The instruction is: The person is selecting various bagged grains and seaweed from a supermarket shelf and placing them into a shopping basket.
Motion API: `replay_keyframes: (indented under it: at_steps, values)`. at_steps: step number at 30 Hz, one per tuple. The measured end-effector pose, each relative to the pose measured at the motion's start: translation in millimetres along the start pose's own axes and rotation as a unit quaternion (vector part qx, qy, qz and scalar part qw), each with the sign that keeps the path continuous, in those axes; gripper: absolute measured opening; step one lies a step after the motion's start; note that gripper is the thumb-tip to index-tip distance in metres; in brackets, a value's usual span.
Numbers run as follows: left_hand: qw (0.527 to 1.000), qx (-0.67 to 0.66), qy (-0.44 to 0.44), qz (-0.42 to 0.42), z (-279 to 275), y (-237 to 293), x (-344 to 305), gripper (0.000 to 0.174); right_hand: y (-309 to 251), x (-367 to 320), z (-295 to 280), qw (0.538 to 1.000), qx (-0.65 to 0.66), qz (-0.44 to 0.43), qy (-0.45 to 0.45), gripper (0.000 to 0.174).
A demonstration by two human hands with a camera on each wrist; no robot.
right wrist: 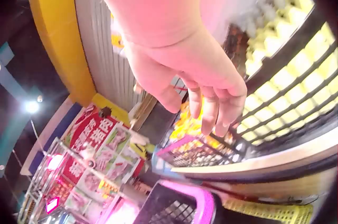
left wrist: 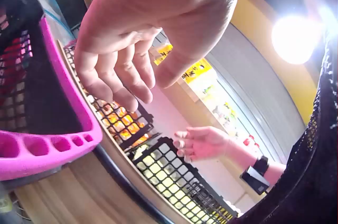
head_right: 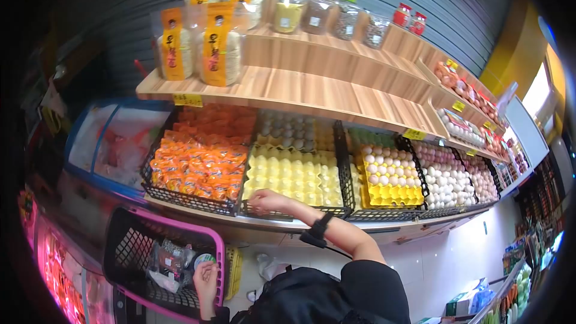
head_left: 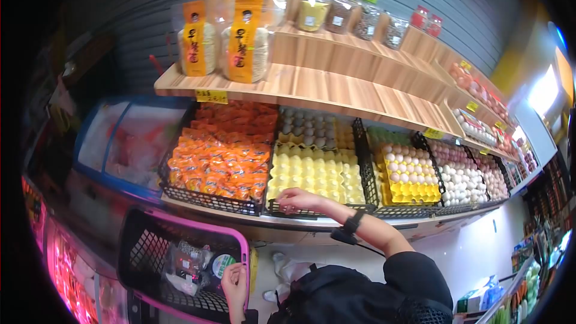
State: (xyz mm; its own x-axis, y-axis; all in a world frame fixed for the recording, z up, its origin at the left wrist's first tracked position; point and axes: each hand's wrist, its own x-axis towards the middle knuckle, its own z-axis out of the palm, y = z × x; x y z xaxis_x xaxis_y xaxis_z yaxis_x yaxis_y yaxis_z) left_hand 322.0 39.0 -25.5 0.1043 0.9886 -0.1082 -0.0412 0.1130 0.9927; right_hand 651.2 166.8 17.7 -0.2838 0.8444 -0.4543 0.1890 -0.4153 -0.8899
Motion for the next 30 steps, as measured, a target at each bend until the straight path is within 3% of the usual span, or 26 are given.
replay_keyframes:
  at_steps: [2, 5, 12, 16, 20, 24, 29, 30]
  values:
    - [1.0, 0.021, -0.013, 0.017, 16, 11, 10, 0.016, 15, -37, -31, 0.994, 0.086, 0.026, 0.057, 0.026]
    - [0.999, 0.028, -0.024, 0.041, 42, 28, 24, 0.017, 17, -83, -51, 0.985, 0.11, -0.015, 0.134, 0.026]
    - [0.995, 0.062, -0.036, 0.064, 104, 55, 56, 0.021, -7, -129, -119, 0.987, 0.089, -0.102, 0.085, 0.03]
    - [0.985, 0.108, -0.016, 0.137, 152, 74, 98, 0.023, -25, -159, -171, 0.985, 0.076, -0.142, 0.06, 0.027]
    - [0.978, 0.073, -0.03, 0.192, 216, 120, 144, 0.027, -47, -187, -224, 0.984, 0.05, -0.17, 0.026, 0.024]
    - [0.95, 0.149, -0.079, 0.264, 284, 189, 169, 0.033, -80, -204, -268, 0.981, 0.041, -0.191, 0.008, 0.025]
    - [0.908, 0.235, -0.166, 0.305, 325, 252, 207, 0.045, -105, -207, -302, 0.975, 0.01, -0.219, 0.038, 0.025]
    - [0.918, 0.208, -0.171, 0.292, 332, 264, 220, 0.047, -109, -205, -306, 0.974, 0.014, -0.22, 0.046, 0.025]
